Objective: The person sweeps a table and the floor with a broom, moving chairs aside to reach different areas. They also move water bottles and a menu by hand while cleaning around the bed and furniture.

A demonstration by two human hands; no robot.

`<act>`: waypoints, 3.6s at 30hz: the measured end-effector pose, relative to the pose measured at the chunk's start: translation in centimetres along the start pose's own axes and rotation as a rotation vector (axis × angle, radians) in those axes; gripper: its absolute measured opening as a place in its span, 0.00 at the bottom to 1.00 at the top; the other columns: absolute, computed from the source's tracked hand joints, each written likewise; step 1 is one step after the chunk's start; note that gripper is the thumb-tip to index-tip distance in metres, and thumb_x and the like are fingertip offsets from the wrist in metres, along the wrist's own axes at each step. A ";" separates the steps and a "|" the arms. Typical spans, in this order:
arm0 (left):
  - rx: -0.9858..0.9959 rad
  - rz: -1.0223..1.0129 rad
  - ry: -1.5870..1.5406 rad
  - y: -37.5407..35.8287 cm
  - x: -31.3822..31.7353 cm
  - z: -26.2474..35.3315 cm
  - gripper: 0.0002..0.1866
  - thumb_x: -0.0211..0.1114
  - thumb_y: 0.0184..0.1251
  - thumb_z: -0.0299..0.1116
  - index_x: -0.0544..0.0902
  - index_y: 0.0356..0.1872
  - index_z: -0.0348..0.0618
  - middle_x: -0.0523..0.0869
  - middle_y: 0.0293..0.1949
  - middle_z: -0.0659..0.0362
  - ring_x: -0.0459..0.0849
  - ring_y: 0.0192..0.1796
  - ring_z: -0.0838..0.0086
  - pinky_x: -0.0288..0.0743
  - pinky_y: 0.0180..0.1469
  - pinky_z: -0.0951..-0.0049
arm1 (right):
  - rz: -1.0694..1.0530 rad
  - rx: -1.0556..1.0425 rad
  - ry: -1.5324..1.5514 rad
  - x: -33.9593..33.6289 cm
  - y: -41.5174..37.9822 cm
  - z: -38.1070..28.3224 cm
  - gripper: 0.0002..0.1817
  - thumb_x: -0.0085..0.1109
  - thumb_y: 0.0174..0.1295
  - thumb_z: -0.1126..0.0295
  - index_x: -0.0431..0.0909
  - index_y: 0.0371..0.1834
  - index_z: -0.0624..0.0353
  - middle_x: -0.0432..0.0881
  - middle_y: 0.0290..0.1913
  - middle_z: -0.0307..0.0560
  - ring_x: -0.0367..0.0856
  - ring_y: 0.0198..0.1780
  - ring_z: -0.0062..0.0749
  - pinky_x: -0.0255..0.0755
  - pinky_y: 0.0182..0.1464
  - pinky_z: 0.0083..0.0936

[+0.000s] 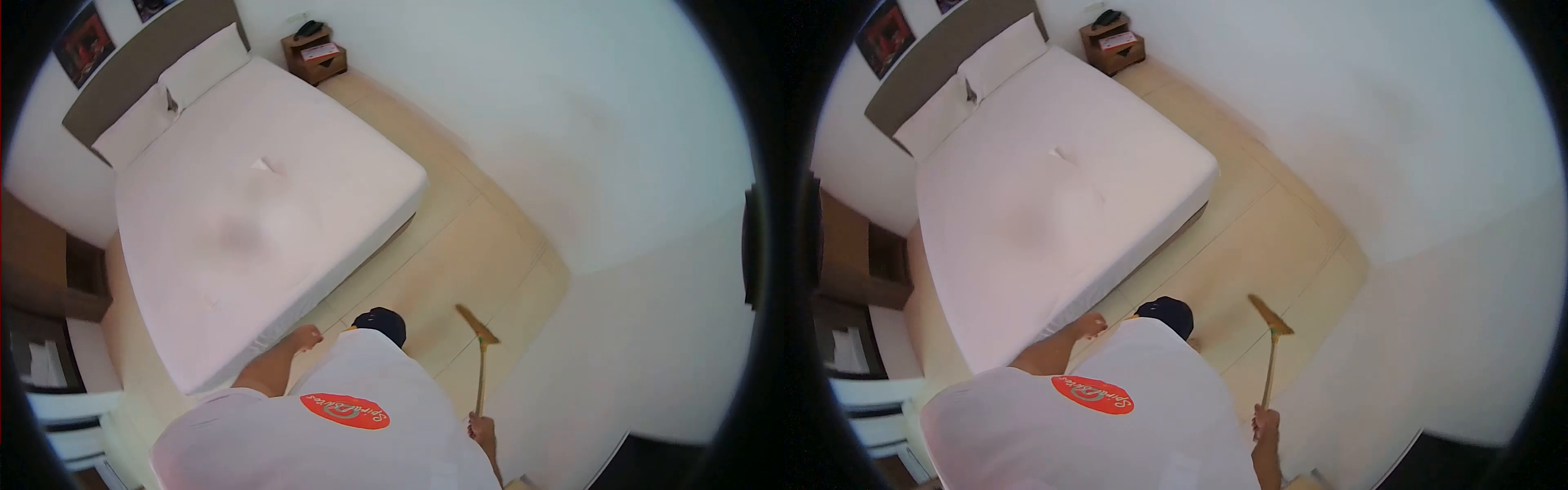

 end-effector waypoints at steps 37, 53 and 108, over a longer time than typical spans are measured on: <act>-0.619 0.668 -1.148 39.3 -21.4 54.2 0.22 0.63 0.60 0.49 0.77 0.44 0.40 0.82 0.27 0.55 0.82 0.24 0.71 0.77 0.24 0.70 | -0.471 -0.497 -0.960 4.5 30.1 -133.0 0.10 0.53 0.64 0.65 0.72 0.32 0.62 0.71 0.20 0.41 0.68 0.16 0.26 0.66 0.17 0.28; -0.402 0.765 -0.855 65.6 -73.0 52.6 0.21 0.63 0.60 0.47 0.77 0.46 0.40 0.84 0.34 0.51 0.83 0.34 0.63 0.77 0.39 0.63 | -0.496 -0.424 -0.914 29.0 22.5 -164.6 0.09 0.55 0.64 0.65 0.73 0.32 0.59 0.72 0.22 0.39 0.68 0.18 0.22 0.66 0.20 0.24; -0.029 0.722 -1.635 96.3 -140.1 39.7 0.27 0.62 0.57 0.23 0.70 0.61 0.38 0.81 0.50 0.50 0.77 0.54 0.68 0.71 0.57 0.66 | -0.425 -0.113 -1.215 85.3 8.8 -202.9 0.12 0.51 0.68 0.63 0.73 0.48 0.57 0.72 0.22 0.36 0.67 0.18 0.18 0.66 0.18 0.19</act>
Point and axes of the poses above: each hand's wrist, its own y-axis towards the middle knuckle, its own x-axis out of the palm, z = x × y, the point moved 10 cm from there along y, towards the middle knuckle
